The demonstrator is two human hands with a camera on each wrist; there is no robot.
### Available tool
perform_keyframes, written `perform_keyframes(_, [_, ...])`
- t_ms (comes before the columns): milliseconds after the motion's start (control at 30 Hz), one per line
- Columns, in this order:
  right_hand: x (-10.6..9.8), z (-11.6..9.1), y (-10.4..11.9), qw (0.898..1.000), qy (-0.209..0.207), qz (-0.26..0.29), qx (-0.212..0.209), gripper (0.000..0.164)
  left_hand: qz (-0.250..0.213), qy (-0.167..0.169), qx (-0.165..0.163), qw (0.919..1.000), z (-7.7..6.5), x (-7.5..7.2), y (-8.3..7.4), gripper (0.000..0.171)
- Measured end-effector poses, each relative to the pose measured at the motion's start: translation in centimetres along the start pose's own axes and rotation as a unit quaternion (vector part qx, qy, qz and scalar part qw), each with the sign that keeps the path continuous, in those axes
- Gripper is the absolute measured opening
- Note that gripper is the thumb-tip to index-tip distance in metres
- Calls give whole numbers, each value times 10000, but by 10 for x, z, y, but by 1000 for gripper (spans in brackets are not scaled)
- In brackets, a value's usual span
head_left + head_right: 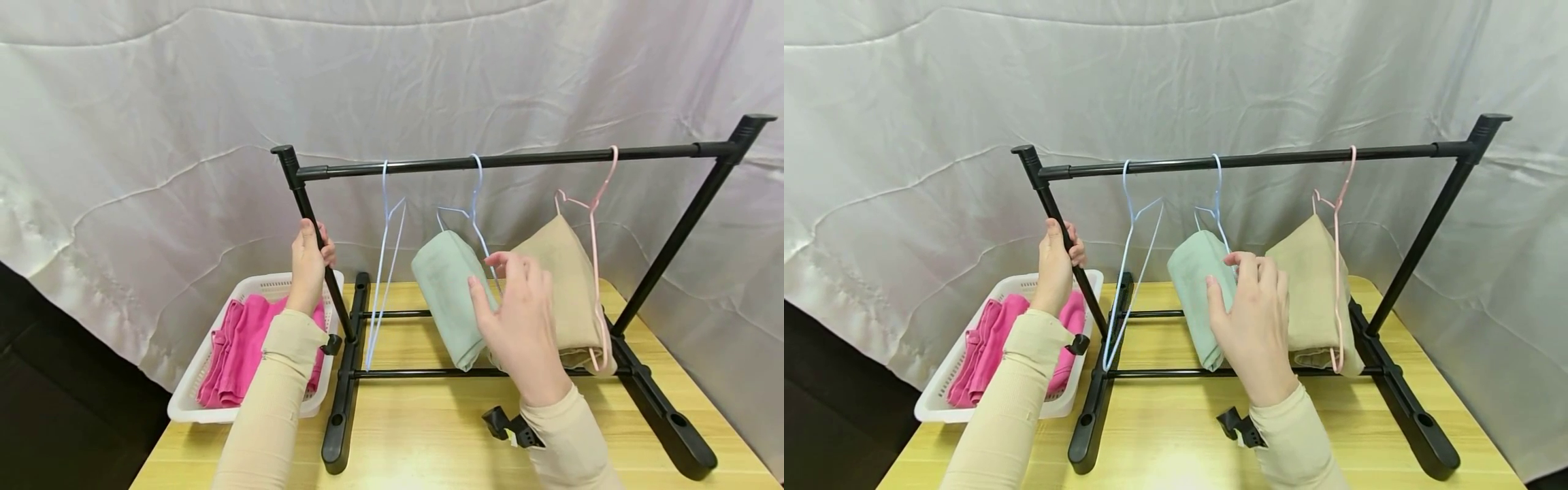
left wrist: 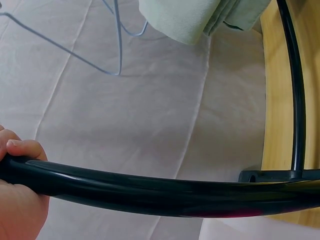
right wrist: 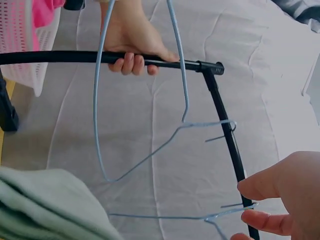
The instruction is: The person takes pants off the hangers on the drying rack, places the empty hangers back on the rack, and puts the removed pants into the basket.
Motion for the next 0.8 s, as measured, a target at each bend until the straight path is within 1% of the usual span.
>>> perform_keyframes(67, [0,1,-4,10000,18,-3,16,39,-19,-7,5,10000,0,0,0,51])
perform_keyframes(167, [2,2,-10,9996,216,107,123,42,-37,-7,14,10000,0,1,0,52])
perform_keyframes(267, [5,3,-15,9979,505,198,347,40,-30,3,43,10000,1,2,-1,52])
perform_keyframes(367, [8,4,-20,9961,704,136,519,36,-39,-2,74,10000,2,2,-1,53])
perform_keyframes(467, [10,5,-24,9954,751,46,591,34,-53,1,90,9999,2,2,-1,53])
perform_keyframes(567, [11,6,-26,9957,735,40,555,33,-67,-13,80,9999,2,1,0,53])
perform_keyframes(700, [15,7,-27,9954,803,117,513,33,-84,-60,47,9999,2,-1,0,52])
perform_keyframes(800, [16,7,-28,9945,860,163,575,32,-81,-59,17,9999,1,-1,1,52])
Point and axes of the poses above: each hand's wrist, its own z-axis towards the middle knuckle, its own x-axis out of the palm, y = z × x, the point moved 7 cm from there along z, towards the middle knuckle, and after that the axes turned 12 degrees about y, right-handed, at the moved point
